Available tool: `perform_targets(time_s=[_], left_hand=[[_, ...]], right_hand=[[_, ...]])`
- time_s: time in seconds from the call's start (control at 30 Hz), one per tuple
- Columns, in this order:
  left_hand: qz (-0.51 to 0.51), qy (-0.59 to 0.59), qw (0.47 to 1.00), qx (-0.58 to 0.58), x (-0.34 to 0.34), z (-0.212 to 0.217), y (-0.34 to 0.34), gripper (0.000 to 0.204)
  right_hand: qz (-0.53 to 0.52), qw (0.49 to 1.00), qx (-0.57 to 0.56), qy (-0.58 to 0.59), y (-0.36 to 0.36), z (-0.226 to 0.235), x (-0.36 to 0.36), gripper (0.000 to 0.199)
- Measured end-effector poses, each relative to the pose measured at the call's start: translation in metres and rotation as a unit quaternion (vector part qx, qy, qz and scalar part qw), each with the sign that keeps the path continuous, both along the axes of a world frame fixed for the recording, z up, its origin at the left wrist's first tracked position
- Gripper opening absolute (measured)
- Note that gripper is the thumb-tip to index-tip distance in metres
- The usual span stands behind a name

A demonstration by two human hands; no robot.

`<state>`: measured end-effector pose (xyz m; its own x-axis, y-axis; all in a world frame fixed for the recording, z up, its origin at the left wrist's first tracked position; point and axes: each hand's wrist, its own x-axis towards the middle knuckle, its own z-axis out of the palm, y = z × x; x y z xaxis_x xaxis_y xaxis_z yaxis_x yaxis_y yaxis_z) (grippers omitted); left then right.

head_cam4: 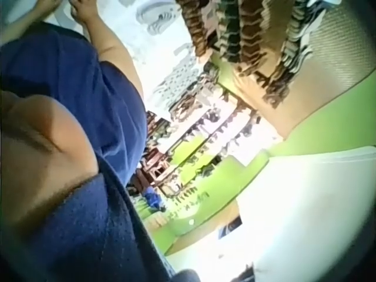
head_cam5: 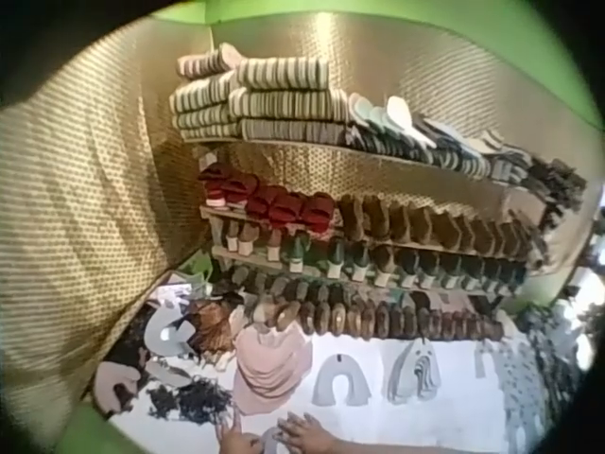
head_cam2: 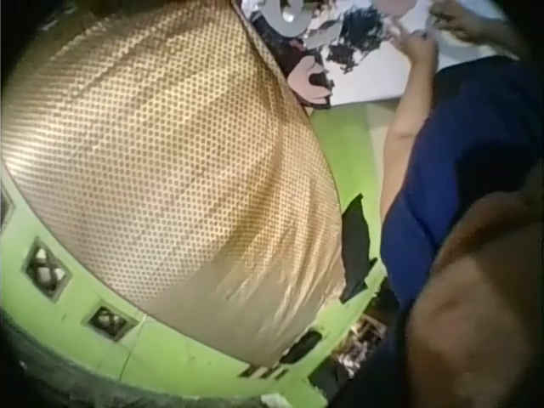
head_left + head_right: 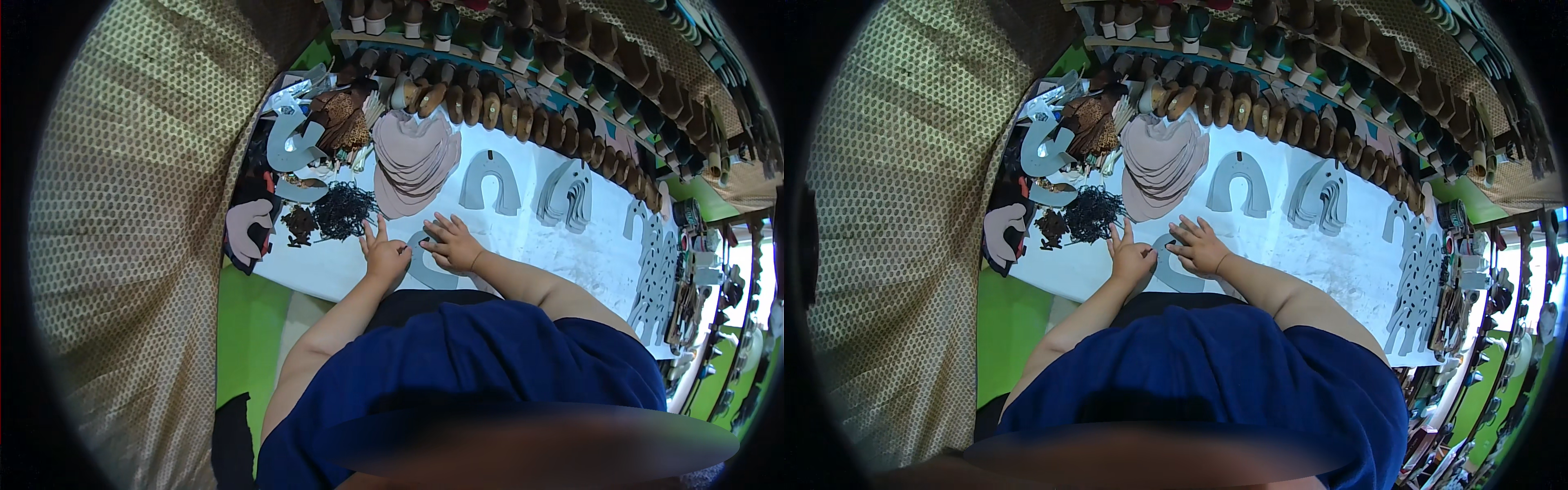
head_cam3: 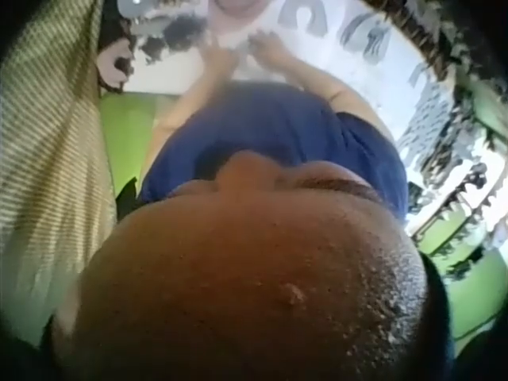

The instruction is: The recorder is arranging and inspecting shoe uppers and components on a workbench in a workshop.

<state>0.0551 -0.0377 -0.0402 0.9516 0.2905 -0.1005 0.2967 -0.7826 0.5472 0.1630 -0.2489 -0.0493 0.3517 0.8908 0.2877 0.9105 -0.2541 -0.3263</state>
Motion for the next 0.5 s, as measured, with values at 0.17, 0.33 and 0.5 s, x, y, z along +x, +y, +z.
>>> perform_targets(time_s=[0.17,0.33,0.5], left_hand=[[-0.01,-0.004,1.0,-0.012,0.014,0.006,-0.003,0.015],[-0.029,0.012,0.999,-0.023,0.032,0.007,-0.018,0.012],[-0.021,0.014,0.999,-0.038,0.028,0.008,-0.013,0.015]], right_hand=[[0.004,0.999,-0.038,-0.029,0.004,-0.01,0.005,0.042],[0.037,0.997,-0.055,-0.047,0.008,-0.013,0.01,0.04],[0.038,0.997,-0.059,-0.024,0.008,-0.011,0.012,0.041]])
